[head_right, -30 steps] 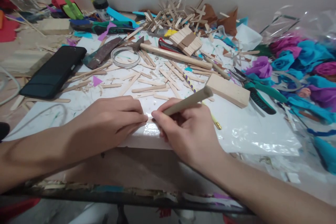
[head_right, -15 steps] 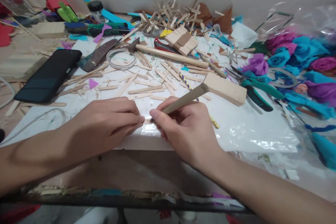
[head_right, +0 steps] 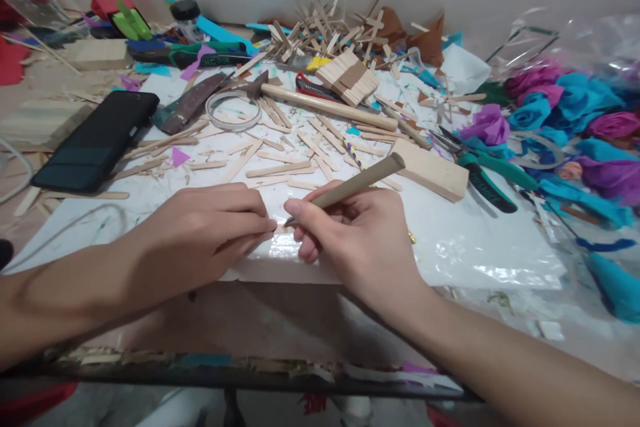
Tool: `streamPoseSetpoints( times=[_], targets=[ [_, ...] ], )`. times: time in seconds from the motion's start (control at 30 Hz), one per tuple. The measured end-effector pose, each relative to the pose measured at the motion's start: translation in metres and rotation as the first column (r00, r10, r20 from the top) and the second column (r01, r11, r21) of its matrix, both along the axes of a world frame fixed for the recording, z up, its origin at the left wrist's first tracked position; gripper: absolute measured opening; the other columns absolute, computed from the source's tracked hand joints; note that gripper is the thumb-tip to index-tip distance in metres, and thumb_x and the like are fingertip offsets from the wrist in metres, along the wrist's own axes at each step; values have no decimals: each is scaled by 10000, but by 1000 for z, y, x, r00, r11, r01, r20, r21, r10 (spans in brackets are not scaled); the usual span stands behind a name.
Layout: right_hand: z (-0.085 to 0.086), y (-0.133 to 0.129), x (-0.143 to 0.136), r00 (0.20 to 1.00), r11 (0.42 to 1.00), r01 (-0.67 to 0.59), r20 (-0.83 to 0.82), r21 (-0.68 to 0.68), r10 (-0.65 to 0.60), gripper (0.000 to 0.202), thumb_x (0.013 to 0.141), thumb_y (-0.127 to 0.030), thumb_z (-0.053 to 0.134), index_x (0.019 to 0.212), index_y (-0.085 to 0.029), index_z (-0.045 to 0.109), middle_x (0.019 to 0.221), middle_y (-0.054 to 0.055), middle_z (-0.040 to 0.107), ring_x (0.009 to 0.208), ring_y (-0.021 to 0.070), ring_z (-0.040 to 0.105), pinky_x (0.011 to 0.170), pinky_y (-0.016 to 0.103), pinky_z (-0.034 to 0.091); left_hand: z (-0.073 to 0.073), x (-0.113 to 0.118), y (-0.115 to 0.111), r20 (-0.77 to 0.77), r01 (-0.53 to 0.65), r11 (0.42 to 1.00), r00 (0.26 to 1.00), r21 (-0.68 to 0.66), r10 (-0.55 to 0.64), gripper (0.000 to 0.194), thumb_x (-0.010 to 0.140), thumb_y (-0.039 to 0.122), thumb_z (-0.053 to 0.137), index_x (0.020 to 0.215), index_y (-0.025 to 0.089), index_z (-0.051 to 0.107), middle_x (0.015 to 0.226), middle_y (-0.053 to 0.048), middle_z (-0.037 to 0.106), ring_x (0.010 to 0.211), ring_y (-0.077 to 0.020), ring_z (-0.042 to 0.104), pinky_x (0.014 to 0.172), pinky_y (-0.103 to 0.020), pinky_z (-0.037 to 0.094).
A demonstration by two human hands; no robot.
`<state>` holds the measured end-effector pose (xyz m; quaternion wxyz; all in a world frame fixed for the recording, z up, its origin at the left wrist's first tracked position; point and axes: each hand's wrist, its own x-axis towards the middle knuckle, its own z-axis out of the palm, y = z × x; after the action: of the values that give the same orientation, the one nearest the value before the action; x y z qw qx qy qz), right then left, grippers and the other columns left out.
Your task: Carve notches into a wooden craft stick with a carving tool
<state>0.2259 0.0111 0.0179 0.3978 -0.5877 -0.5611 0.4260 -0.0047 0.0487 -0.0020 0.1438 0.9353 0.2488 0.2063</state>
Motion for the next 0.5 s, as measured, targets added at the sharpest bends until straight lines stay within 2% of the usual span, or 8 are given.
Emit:
streamPoseSetpoints(
  times=[0.23,0.4,0.5],
  targets=[
    [1,-2,-1,996,997,-1,89,73,-5,306,927,-363,845,681,-200,763,544,2,695,449,107,620,446,191,500,3,1,2,1,-2,1000,1000,-15,2,332,1119,110,518,1004,155,826,941,-50,739,831,-193,667,704,-326,465],
    [0,-6,-5,976,980,-29,215,195,-14,232,884,-278,830,660,-239,785,623,3,732,528,113,620,525,230,504,2,0,1,-5,-4,1000,1000,-15,4,359,1081,71,513,875,166,792,892,-40,718,779,-181,622,673,-319,436],
    [-2,-8,-4,971,975,-15,237,220,-38,233,896,-296,836,670,-255,796,621,-2,735,519,124,625,520,251,507,1,0,1,-6,-10,1000,1000,-19,10,356,1086,74,516,875,171,787,896,-35,715,789,-185,621,688,-331,436]
  ],
)
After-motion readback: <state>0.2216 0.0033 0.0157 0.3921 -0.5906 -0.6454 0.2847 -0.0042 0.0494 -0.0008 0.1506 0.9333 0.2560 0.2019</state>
